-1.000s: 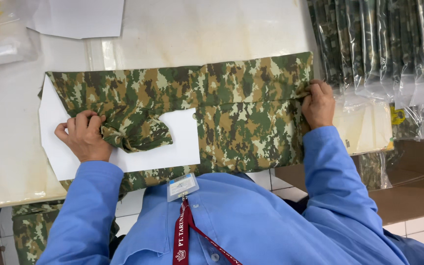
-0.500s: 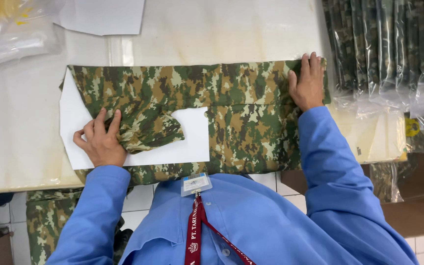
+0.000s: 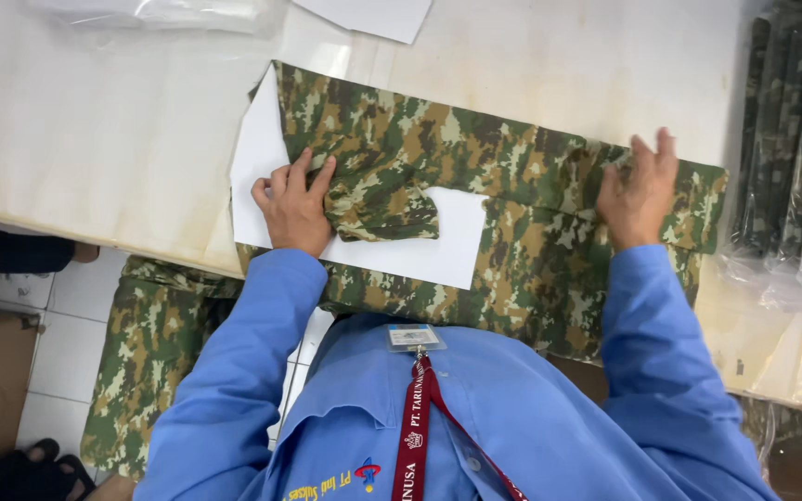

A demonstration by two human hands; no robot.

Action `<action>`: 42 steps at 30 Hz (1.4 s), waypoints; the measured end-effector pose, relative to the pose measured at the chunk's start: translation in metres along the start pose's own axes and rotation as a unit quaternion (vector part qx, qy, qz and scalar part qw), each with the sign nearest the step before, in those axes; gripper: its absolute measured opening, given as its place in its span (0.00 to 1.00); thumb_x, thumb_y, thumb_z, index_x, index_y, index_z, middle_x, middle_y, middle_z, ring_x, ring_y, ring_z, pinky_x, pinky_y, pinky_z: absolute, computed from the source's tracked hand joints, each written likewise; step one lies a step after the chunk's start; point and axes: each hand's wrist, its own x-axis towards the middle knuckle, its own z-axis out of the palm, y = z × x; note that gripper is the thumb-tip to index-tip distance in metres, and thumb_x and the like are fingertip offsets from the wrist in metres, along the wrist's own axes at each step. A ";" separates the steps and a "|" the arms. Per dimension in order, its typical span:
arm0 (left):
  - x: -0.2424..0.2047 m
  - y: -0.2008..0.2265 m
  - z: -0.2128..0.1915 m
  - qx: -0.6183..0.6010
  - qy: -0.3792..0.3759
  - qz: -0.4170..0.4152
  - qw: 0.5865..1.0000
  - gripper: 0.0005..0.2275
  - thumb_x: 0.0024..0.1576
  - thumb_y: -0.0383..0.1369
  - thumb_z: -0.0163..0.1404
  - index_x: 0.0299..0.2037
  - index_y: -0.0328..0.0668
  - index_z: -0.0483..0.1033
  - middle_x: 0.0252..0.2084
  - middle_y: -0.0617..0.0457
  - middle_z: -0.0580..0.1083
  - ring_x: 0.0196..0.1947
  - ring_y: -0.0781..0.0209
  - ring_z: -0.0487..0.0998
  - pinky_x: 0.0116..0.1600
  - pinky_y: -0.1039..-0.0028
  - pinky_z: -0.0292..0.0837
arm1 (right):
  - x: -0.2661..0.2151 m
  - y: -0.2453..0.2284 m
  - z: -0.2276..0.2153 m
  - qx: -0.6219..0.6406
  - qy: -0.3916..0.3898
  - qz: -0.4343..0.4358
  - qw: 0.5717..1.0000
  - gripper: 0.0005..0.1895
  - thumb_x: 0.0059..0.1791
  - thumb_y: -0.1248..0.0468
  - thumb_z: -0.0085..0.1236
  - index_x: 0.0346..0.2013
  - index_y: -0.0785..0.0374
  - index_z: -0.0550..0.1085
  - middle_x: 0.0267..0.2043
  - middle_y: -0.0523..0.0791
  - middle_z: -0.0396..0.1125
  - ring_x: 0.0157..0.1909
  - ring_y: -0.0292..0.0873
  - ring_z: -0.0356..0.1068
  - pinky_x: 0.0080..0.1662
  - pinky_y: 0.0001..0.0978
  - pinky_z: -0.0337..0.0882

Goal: The person picks up a camouflage-pattern shirt, lays it flat on a table, places a white cardboard insert on it, and folds the shirt around the insert. The person then slides the folded shirt into a clear plastic bag and seals it.

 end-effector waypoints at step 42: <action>-0.158 -0.065 0.027 -0.680 0.031 -0.620 0.391 0.08 0.41 0.32 0.50 0.31 0.53 0.70 0.41 0.55 0.71 0.44 0.57 0.72 0.47 0.67 0.64 | -0.188 -0.033 -0.094 0.426 0.228 0.695 0.533 0.44 0.41 0.54 0.62 0.60 0.64 0.47 0.62 0.59 0.35 0.63 0.57 0.36 0.60 0.53 0.38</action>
